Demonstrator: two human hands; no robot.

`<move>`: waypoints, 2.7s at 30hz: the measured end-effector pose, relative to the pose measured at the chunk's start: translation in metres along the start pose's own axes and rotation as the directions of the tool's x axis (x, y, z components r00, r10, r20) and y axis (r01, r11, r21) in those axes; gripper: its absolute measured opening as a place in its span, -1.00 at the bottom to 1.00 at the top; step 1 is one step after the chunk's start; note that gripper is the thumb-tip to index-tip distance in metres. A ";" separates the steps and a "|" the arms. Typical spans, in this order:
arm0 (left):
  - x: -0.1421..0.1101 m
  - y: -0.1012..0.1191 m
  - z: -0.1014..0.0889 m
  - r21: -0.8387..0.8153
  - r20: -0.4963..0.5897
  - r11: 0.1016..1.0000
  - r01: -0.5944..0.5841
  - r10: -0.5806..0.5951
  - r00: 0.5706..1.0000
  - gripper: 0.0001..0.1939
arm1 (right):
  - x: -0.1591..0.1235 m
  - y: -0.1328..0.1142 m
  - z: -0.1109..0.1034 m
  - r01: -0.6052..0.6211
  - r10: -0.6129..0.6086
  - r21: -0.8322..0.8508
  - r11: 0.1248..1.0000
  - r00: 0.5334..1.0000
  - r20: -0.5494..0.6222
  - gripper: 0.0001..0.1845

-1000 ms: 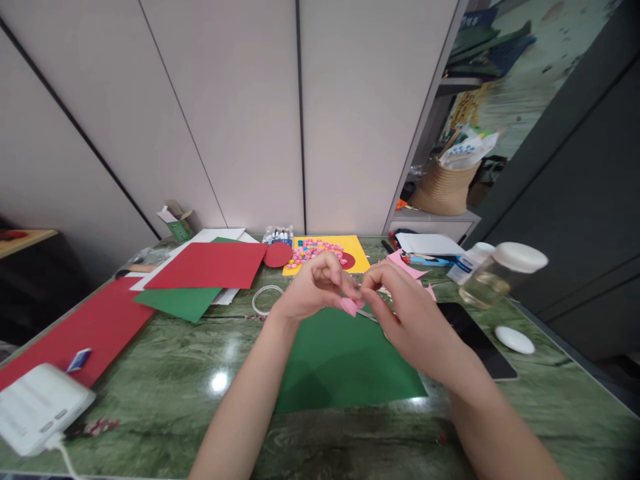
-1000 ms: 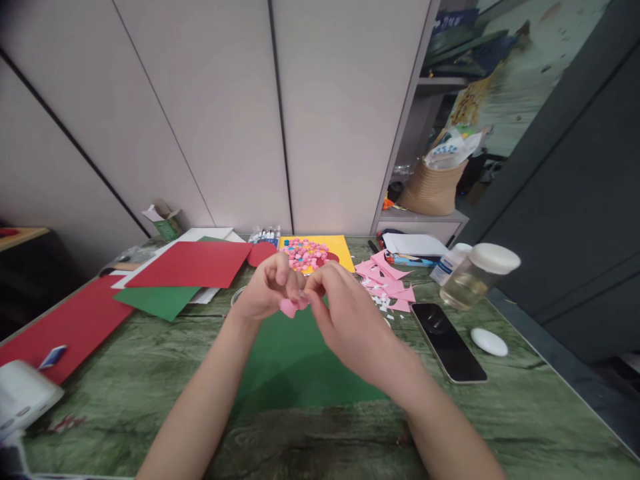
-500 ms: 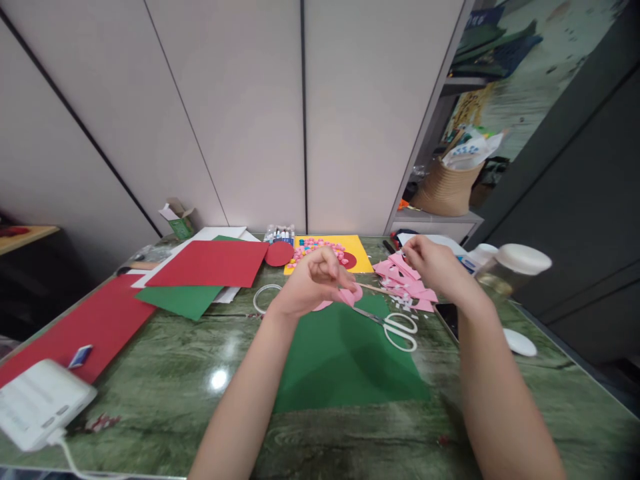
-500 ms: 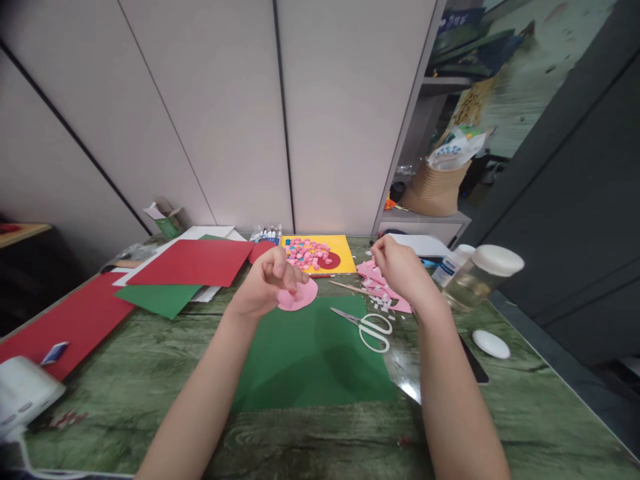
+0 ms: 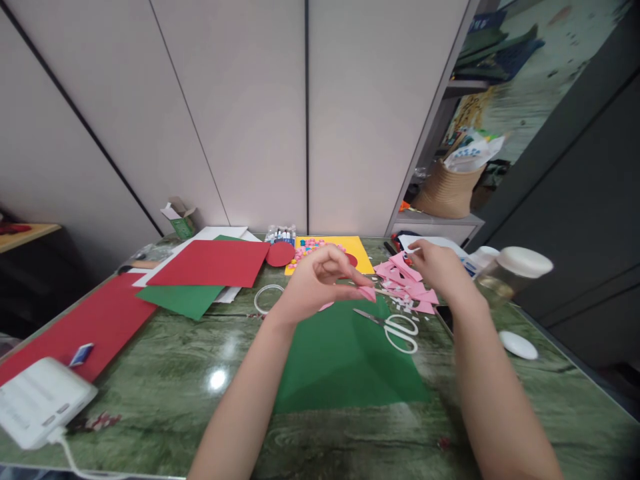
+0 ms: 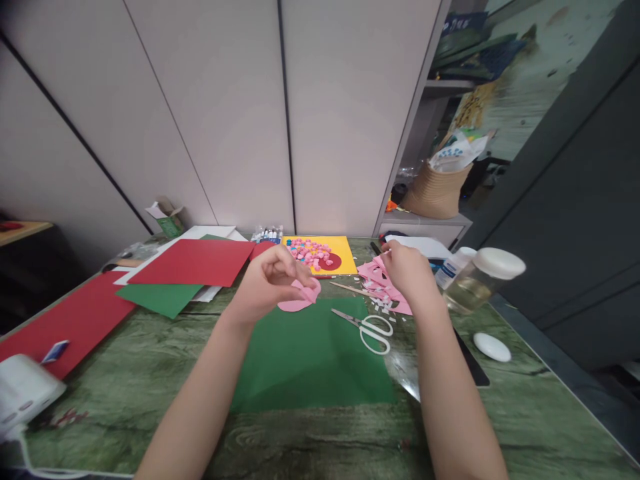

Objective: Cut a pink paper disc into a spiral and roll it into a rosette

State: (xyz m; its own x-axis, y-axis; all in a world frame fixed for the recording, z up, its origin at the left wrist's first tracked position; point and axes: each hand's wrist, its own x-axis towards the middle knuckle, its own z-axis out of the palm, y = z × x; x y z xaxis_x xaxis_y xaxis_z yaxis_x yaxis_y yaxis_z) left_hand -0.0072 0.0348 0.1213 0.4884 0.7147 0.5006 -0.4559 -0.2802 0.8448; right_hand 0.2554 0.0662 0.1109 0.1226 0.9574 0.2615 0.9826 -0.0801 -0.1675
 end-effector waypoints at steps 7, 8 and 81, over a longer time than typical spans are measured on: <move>-0.007 0.012 0.024 0.568 -0.189 0.785 -0.248 0.417 0.889 -0.81 | -0.082 -0.067 -0.055 0.623 -0.331 0.286 0.728 0.685 -0.649 -0.94; -0.007 0.013 0.026 0.608 -0.173 0.746 -0.273 0.460 0.871 -0.81 | -0.091 -0.073 -0.058 0.657 -0.371 0.219 0.721 0.634 -0.678 -0.87; -0.013 0.016 0.038 0.624 0.110 0.514 -0.589 0.688 0.717 -0.56 | -0.096 -0.069 -0.063 0.640 -0.580 -0.432 0.636 0.027 -0.814 -0.84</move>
State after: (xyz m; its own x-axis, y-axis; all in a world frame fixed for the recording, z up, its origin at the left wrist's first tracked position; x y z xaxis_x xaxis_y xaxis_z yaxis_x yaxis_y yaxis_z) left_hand 0.0074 -0.0031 0.1357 0.1186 0.2493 0.9611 -0.0575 -0.9646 0.2573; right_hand 0.1841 -0.0375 0.1569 -0.4536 -0.1533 0.8779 0.7634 0.4415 0.4715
